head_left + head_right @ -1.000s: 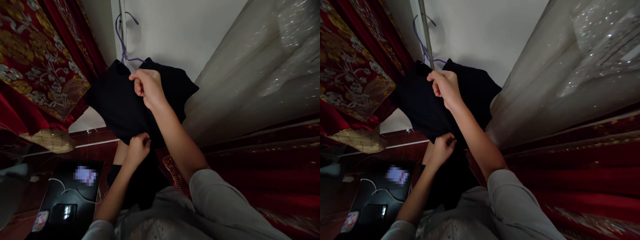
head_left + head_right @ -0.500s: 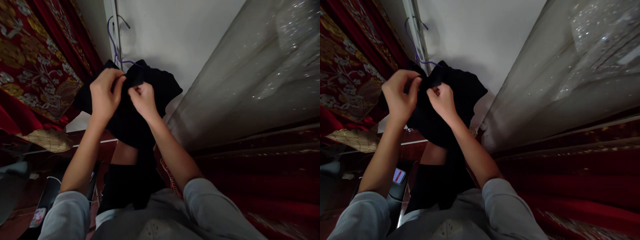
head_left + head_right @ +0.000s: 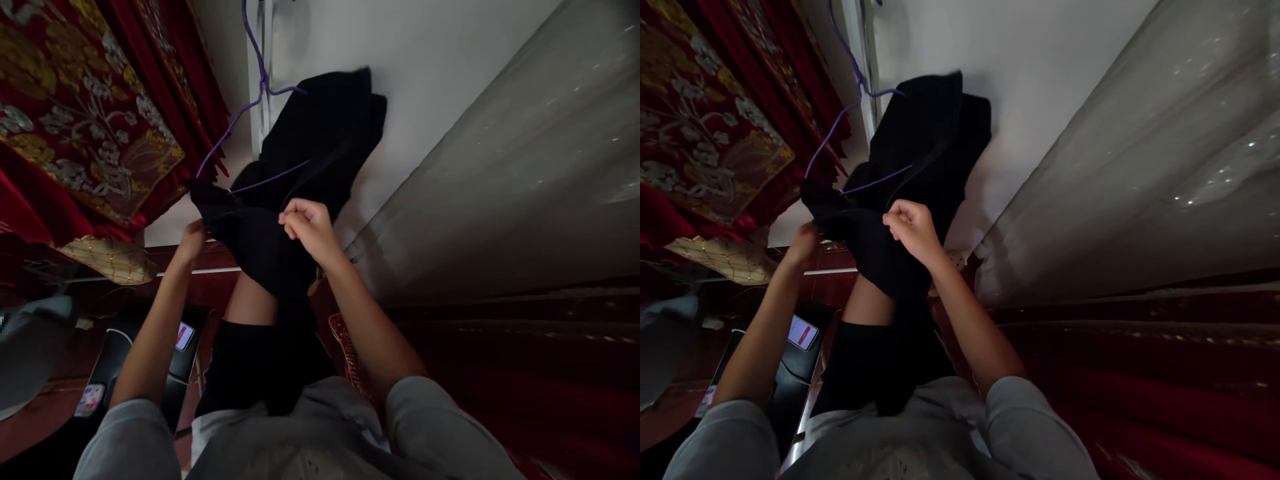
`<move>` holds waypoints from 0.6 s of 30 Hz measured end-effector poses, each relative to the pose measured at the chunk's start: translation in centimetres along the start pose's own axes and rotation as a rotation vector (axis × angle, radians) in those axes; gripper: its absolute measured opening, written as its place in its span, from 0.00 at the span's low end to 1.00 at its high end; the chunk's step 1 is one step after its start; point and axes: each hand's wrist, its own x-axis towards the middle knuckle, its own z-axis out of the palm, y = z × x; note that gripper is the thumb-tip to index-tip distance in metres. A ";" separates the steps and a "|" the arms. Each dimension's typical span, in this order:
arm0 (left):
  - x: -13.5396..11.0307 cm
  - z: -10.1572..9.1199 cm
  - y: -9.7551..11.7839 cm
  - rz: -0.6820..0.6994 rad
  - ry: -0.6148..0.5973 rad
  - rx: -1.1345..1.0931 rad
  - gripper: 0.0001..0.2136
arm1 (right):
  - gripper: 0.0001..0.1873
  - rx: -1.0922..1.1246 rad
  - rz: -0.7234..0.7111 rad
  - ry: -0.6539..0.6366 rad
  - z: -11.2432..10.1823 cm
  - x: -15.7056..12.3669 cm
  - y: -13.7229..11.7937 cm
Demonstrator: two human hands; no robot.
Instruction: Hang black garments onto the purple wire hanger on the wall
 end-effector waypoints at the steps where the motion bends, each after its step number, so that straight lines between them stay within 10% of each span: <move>1: -0.5 0.2 -0.2 -0.007 -0.031 0.013 0.15 | 0.10 -0.009 0.010 0.001 -0.5 0.1 0.0; 7: -0.4 0.8 0.4 -0.011 -0.266 0.075 0.10 | 0.08 -0.095 -0.111 0.122 -2.1 0.0 0.0; 13: 0.9 4.7 6.7 0.245 -0.047 -0.309 0.13 | 0.28 -0.148 -0.124 -0.162 -0.9 -0.6 -0.1; 18: 2.1 7.0 6.5 0.271 -0.014 -0.336 0.25 | 0.10 -0.139 0.004 -0.187 -1.0 0.3 -2.4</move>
